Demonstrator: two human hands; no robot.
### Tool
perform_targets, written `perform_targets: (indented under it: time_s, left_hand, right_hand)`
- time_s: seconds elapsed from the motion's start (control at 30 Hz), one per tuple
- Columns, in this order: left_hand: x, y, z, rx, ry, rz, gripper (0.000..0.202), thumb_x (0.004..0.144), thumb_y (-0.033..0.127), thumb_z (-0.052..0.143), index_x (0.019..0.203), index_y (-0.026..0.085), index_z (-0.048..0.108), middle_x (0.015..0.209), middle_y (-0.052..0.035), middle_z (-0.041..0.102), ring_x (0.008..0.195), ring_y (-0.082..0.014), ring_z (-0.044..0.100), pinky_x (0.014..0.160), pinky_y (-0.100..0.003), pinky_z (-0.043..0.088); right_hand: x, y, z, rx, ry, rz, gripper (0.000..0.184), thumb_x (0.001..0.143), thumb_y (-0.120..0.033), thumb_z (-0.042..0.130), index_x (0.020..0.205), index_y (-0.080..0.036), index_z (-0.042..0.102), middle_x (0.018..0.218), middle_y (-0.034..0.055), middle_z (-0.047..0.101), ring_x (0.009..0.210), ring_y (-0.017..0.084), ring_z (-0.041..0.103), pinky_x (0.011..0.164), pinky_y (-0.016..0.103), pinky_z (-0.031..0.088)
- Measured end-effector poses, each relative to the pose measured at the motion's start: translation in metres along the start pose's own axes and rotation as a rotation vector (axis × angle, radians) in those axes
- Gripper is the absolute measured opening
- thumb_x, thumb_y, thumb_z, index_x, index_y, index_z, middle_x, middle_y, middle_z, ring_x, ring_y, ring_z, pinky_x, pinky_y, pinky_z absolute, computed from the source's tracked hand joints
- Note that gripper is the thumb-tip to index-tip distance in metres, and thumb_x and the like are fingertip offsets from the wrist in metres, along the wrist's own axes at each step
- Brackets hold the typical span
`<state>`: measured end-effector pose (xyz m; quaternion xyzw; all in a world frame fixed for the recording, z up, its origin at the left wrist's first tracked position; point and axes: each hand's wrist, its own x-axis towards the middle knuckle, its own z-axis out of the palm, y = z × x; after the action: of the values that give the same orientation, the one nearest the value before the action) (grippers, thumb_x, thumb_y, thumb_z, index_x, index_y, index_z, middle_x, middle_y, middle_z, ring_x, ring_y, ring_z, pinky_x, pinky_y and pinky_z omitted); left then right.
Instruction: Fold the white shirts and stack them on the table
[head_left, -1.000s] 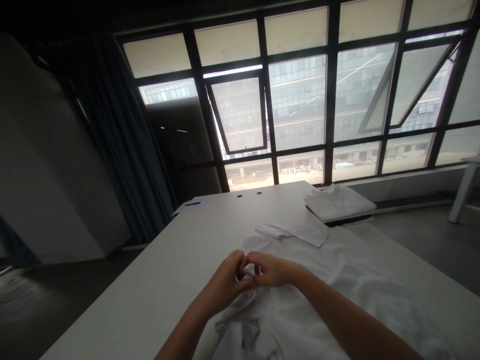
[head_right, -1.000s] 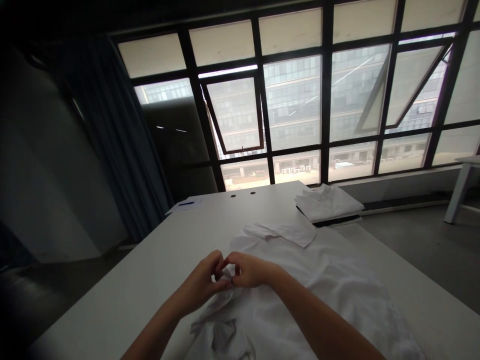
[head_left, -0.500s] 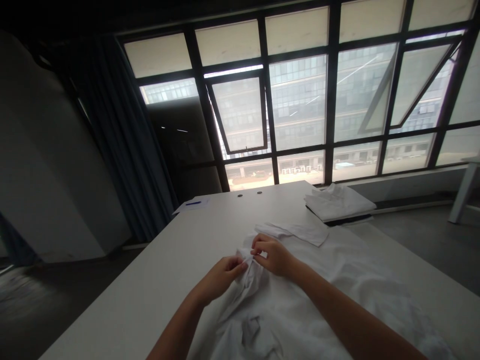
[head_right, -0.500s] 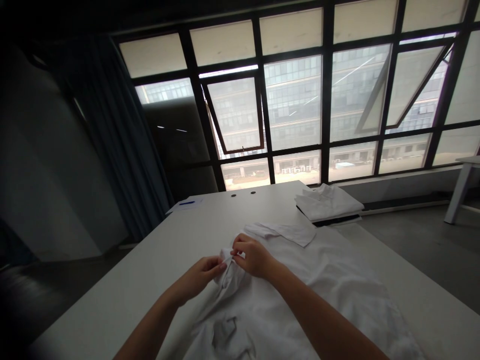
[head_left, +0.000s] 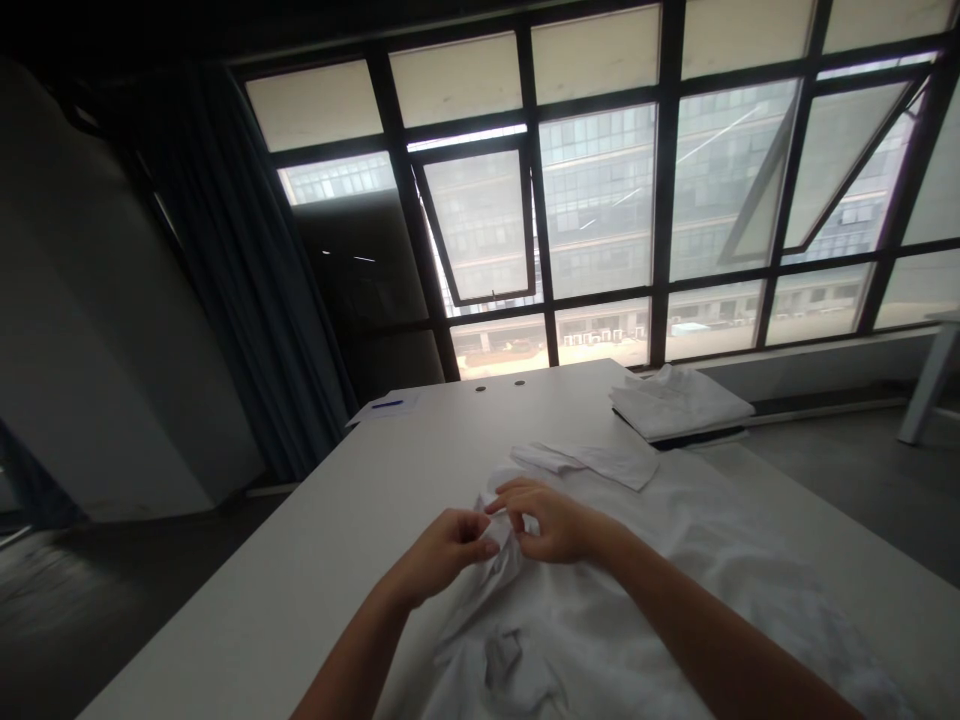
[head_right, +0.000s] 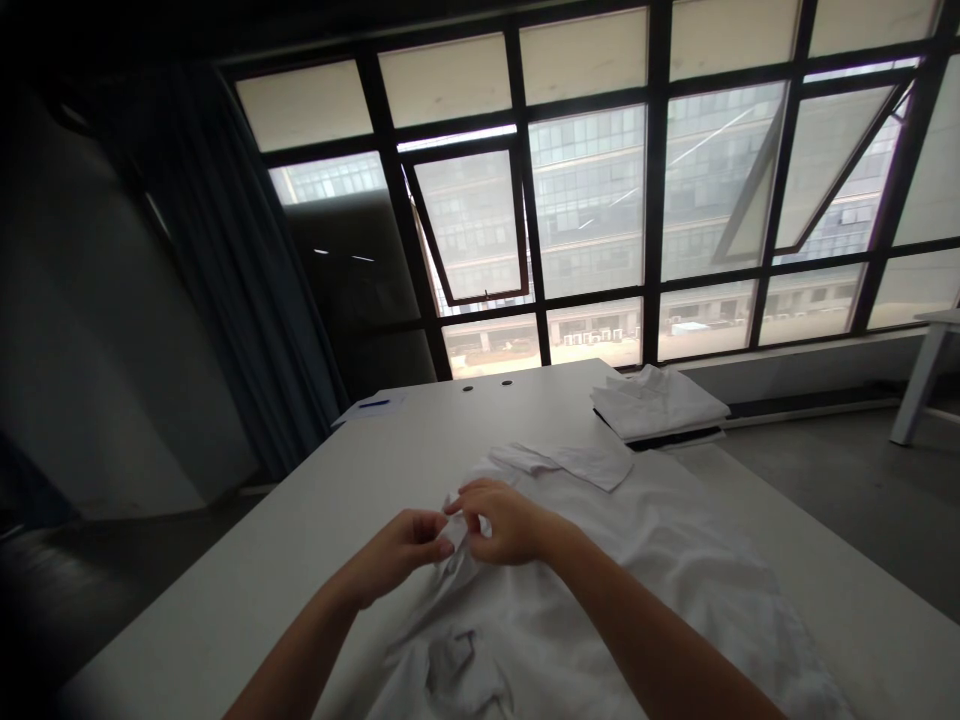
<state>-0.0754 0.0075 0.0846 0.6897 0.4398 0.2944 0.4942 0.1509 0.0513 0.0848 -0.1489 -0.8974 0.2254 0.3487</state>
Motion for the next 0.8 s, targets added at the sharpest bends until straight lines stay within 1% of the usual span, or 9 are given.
perform_targets:
  time_s: [0.1, 0.2, 0.27, 0.33, 0.4, 0.47, 0.57, 0.67, 0.8]
  left_hand:
    - [-0.004, 0.01, 0.004, 0.093, -0.025, 0.007, 0.034, 0.078, 0.046, 0.073, 0.072, 0.015, 0.061, 0.066, 0.005, 0.044, 0.064, -0.0112, 0.036, 0.06, -0.024, 0.031]
    - [-0.007, 0.015, 0.006, 0.211, -0.014, 0.003, 0.031, 0.077, 0.043, 0.074, 0.071, 0.016, 0.06, 0.066, 0.0054, 0.042, 0.064, -0.0112, 0.036, 0.06, -0.024, 0.031]
    - [-0.008, 0.015, 0.005, 0.23, -0.015, 0.001, 0.03, 0.077, 0.042, 0.073, 0.071, 0.016, 0.06, 0.066, 0.0056, 0.042, 0.064, -0.0111, 0.036, 0.06, -0.024, 0.031]
    - [-0.008, 0.013, 0.003, 0.209, -0.022, -0.005, 0.029, 0.077, 0.04, 0.074, 0.072, 0.015, 0.061, 0.066, 0.0057, 0.043, 0.064, -0.0109, 0.036, 0.06, -0.023, 0.031]
    - [-0.007, 0.011, 0.002, 0.172, -0.03, -0.013, 0.028, 0.076, 0.039, 0.075, 0.074, 0.015, 0.062, 0.067, 0.0054, 0.045, 0.064, -0.0109, 0.038, 0.059, -0.023, 0.031]
    - [-0.008, 0.01, 0.0, 0.135, -0.05, -0.017, 0.028, 0.075, 0.038, 0.076, 0.077, 0.014, 0.064, 0.068, 0.0047, 0.047, 0.065, -0.0113, 0.04, 0.06, -0.023, 0.032]
    - [-0.009, 0.014, -0.002, 0.138, -0.078, 0.001, 0.025, 0.075, 0.036, 0.076, 0.082, 0.014, 0.066, 0.071, 0.0041, 0.051, 0.068, -0.0121, 0.042, 0.062, -0.023, 0.034]
    - [-0.013, 0.02, -0.003, 0.236, -0.115, 0.013, 0.019, 0.076, 0.033, 0.073, 0.081, 0.015, 0.066, 0.071, 0.0046, 0.052, 0.068, -0.0123, 0.043, 0.063, -0.023, 0.034]
    - [-0.017, 0.027, -0.003, 0.422, -0.09, -0.016, 0.018, 0.079, 0.034, 0.069, 0.083, 0.017, 0.069, 0.071, 0.0043, 0.054, 0.067, -0.0129, 0.044, 0.061, -0.023, 0.033]
  right_hand:
    - [0.002, -0.001, 0.007, 0.106, 0.006, 0.101, 0.012, 0.076, -0.009, 0.056, 0.079, -0.021, 0.057, 0.1, 0.0021, 0.07, 0.097, 0.018, 0.061, 0.089, 0.031, 0.045]
    - [0.003, 0.004, 0.015, 0.125, -0.033, 0.186, 0.014, 0.081, -0.016, 0.059, 0.093, -0.02, 0.061, 0.088, -0.0003, 0.064, 0.081, 0.015, 0.056, 0.077, 0.027, 0.045]
    - [0.002, 0.006, 0.015, 0.078, -0.08, 0.186, 0.014, 0.085, -0.021, 0.06, 0.099, -0.021, 0.064, 0.084, -0.0008, 0.061, 0.081, 0.015, 0.054, 0.081, 0.029, 0.044]
    - [0.0, 0.007, 0.012, 0.024, -0.134, 0.162, 0.012, 0.088, -0.028, 0.061, 0.096, -0.021, 0.067, 0.084, -0.0002, 0.059, 0.085, 0.016, 0.053, 0.088, 0.032, 0.042]
    - [-0.002, 0.006, 0.007, -0.002, -0.159, 0.136, 0.014, 0.087, -0.034, 0.066, 0.091, -0.021, 0.068, 0.089, 0.0017, 0.059, 0.092, 0.018, 0.053, 0.093, 0.034, 0.041]
    - [-0.002, 0.004, 0.004, 0.005, -0.147, 0.107, 0.017, 0.084, -0.036, 0.07, 0.09, -0.021, 0.067, 0.097, 0.0035, 0.06, 0.099, 0.019, 0.053, 0.093, 0.033, 0.041]
    - [0.0, -0.001, 0.002, 0.036, -0.107, 0.033, 0.018, 0.081, -0.032, 0.074, 0.088, -0.021, 0.063, 0.106, 0.004, 0.061, 0.103, 0.019, 0.053, 0.096, 0.032, 0.04]
    - [0.002, -0.004, 0.005, 0.028, -0.129, 0.012, 0.018, 0.08, -0.029, 0.074, 0.085, -0.021, 0.058, 0.097, 0.001, 0.064, 0.099, 0.018, 0.054, 0.095, 0.032, 0.038]
    - [0.002, -0.007, 0.009, -0.073, -0.154, 0.128, 0.026, 0.079, -0.034, 0.075, 0.074, -0.021, 0.053, 0.081, -0.0006, 0.059, 0.098, 0.02, 0.051, 0.088, 0.031, 0.037]
